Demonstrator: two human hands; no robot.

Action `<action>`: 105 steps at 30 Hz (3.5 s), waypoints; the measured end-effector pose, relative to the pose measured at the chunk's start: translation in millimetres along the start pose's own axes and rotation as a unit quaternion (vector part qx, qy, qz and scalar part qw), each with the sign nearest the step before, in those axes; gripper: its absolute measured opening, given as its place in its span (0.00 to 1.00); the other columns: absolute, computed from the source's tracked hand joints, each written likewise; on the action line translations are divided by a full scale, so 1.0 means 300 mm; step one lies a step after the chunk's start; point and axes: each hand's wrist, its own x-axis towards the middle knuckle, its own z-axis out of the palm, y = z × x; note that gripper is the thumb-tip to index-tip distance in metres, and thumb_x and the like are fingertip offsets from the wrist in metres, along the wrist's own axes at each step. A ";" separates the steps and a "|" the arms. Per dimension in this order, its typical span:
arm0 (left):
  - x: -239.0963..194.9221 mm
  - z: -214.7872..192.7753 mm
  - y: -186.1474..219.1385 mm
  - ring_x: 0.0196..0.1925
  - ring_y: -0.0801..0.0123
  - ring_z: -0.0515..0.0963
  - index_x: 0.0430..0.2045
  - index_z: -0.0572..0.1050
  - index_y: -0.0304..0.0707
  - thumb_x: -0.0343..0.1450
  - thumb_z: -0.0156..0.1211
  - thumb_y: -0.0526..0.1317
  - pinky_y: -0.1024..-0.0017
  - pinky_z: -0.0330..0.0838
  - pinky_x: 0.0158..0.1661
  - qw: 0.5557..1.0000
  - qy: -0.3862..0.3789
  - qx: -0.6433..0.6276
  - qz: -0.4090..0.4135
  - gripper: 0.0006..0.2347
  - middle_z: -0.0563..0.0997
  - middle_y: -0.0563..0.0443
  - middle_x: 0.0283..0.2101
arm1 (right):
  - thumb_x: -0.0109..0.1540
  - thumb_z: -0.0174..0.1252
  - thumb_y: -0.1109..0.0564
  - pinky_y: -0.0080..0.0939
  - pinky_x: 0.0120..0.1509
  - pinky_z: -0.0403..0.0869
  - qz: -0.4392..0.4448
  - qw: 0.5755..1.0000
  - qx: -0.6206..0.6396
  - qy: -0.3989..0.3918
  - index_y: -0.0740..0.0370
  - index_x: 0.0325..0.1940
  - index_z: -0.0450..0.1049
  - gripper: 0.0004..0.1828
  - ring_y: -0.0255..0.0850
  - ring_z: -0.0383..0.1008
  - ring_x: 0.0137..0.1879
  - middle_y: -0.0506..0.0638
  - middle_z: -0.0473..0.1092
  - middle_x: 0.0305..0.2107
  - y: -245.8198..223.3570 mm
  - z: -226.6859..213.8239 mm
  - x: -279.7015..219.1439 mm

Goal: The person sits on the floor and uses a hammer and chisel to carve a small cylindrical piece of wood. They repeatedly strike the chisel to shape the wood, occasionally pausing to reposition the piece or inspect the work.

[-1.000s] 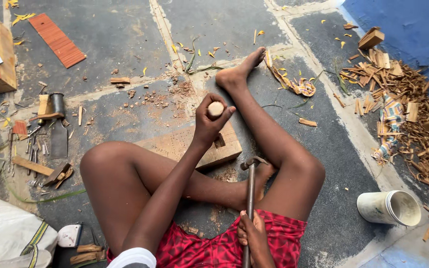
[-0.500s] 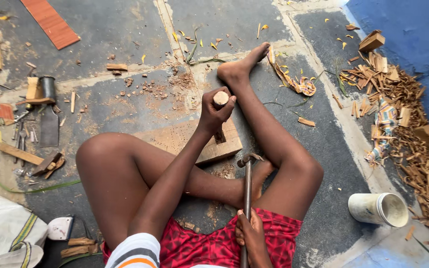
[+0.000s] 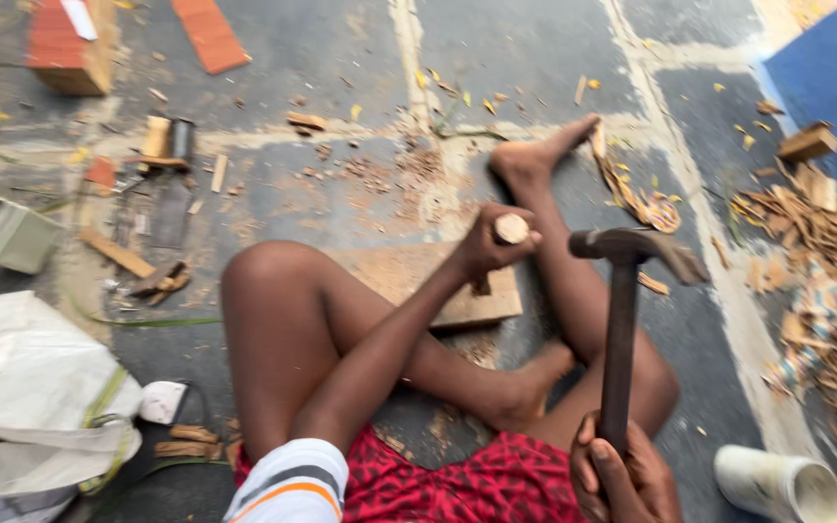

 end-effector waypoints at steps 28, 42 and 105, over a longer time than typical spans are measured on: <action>0.004 0.050 0.138 0.24 0.84 0.71 0.21 0.74 0.29 0.67 0.68 0.35 0.75 0.67 0.26 0.992 -0.101 -0.074 -0.021 0.09 0.73 0.54 0.18 | 0.69 0.45 0.52 0.30 0.17 0.52 -0.064 0.983 -0.103 0.136 0.66 0.48 0.65 0.13 0.29 0.52 0.16 0.42 0.55 0.15 -0.142 0.159 -0.064; 0.017 0.035 0.152 0.24 0.83 0.66 0.18 0.69 0.31 0.70 0.65 0.35 0.73 0.63 0.26 0.986 -0.130 -0.071 -0.074 0.12 0.69 0.54 0.18 | 0.74 0.46 0.47 0.27 0.20 0.52 -0.241 0.963 -0.031 0.114 0.61 0.45 0.65 0.14 0.25 0.53 0.19 0.40 0.57 0.19 -0.096 0.203 -0.078; -0.080 0.012 0.123 0.29 0.86 0.68 0.29 0.75 0.34 0.68 0.67 0.33 0.78 0.65 0.29 0.976 -0.041 -0.085 -0.195 0.05 0.73 0.65 0.27 | 0.67 0.46 0.50 0.30 0.18 0.52 0.054 0.989 -0.058 0.126 0.62 0.45 0.68 0.13 0.27 0.52 0.17 0.40 0.53 0.16 -0.082 0.315 -0.019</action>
